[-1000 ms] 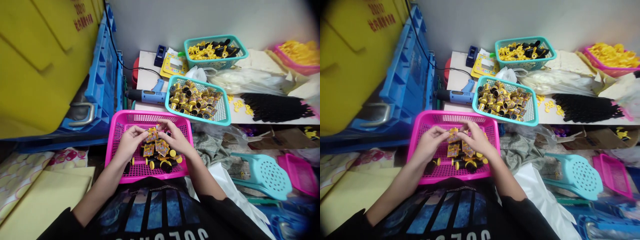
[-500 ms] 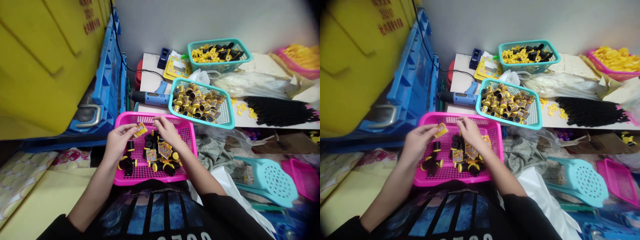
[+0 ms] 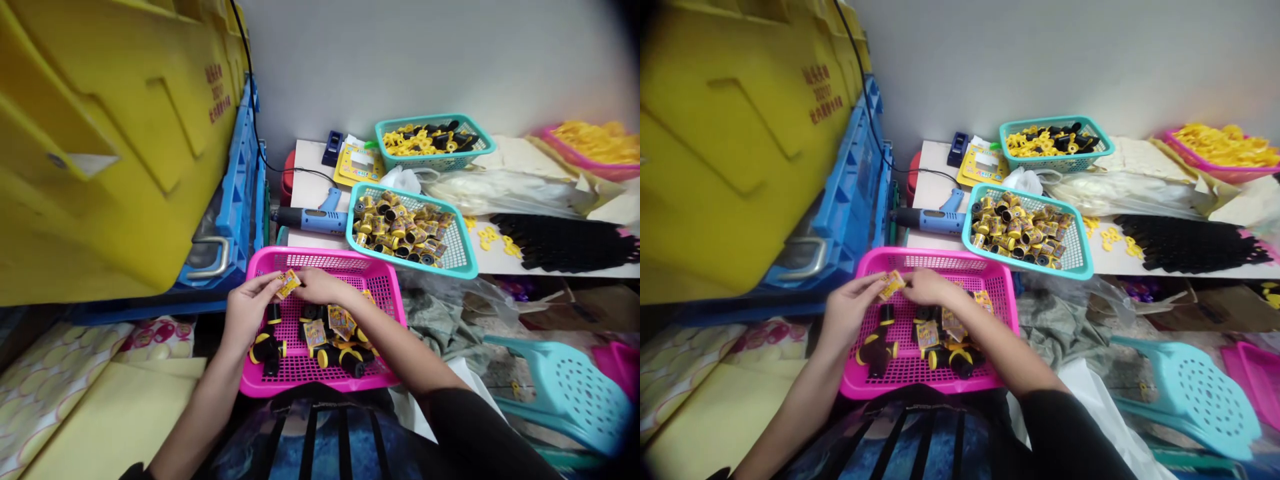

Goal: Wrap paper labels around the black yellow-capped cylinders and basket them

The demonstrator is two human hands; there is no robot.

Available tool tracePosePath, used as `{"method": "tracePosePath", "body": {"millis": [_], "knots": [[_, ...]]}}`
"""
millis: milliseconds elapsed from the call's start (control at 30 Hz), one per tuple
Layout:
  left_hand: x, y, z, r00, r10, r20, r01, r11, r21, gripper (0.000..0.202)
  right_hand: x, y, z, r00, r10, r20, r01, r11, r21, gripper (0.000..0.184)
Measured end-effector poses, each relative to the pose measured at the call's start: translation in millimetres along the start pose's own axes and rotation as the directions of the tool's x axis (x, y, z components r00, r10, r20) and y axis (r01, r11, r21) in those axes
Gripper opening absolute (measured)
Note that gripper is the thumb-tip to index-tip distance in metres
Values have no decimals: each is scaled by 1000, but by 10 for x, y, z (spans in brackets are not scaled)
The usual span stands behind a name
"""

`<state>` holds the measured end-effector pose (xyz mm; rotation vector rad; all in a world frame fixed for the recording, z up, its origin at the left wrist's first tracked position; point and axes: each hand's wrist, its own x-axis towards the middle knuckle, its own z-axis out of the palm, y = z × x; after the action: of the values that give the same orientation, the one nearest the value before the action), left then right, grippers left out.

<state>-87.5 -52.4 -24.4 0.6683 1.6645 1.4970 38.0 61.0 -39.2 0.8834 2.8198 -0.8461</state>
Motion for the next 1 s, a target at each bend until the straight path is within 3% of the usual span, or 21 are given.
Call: {"method": "tracePosePath", "body": {"millis": [67, 100, 167, 233, 267, 333, 400, 567, 700, 867, 1000], "knots": [[-2, 3, -30, 1000, -9, 22, 9, 1000, 3, 35, -181, 114, -92, 991, 46, -126, -12, 966, 258, 22], [-2, -4, -37, 999, -17, 44, 18, 1000, -4, 35, -278, 159, -128, 971, 114, -212, 0, 881, 472, 20], [0, -31, -33, 996, -34, 86, 37, 999, -31, 36, -459, 204, -180, 909, 284, -306, 106, 552, 827, 20], [2, -66, -12, 992, -50, 112, 57, 997, -61, 38, -600, 190, -212, 881, 371, -294, 219, 231, 948, 28], [0, -81, 1, 991, -56, 120, 65, 995, -71, 39, -650, 168, -222, 887, 373, -274, 241, 134, 961, 32], [-9, -98, 25, 991, -60, 123, 71, 993, -91, 39, -711, 121, -230, 913, 338, -231, 229, 45, 972, 38], [-26, -98, 43, 991, -54, 120, 67, 992, -108, 37, -733, 92, -223, 931, 302, -206, 199, 54, 979, 37], [-69, -86, 57, 996, -14, 90, 24, 993, -114, 35, -740, 134, -167, 946, 247, -209, 156, 218, 963, 28], [-92, -73, 65, 995, 23, 93, -22, 1000, -13, 34, -779, 196, -119, 959, 217, -181, 111, 299, 948, 30], [-135, -12, 101, 984, 82, 156, -100, 989, 110, 31, -800, 223, -38, 944, 244, -223, 134, 332, 934, 31], [-172, 52, 158, 974, 84, 209, -109, 988, 109, 30, -780, 196, 55, 922, 266, -283, 182, 347, 920, 31]]}}
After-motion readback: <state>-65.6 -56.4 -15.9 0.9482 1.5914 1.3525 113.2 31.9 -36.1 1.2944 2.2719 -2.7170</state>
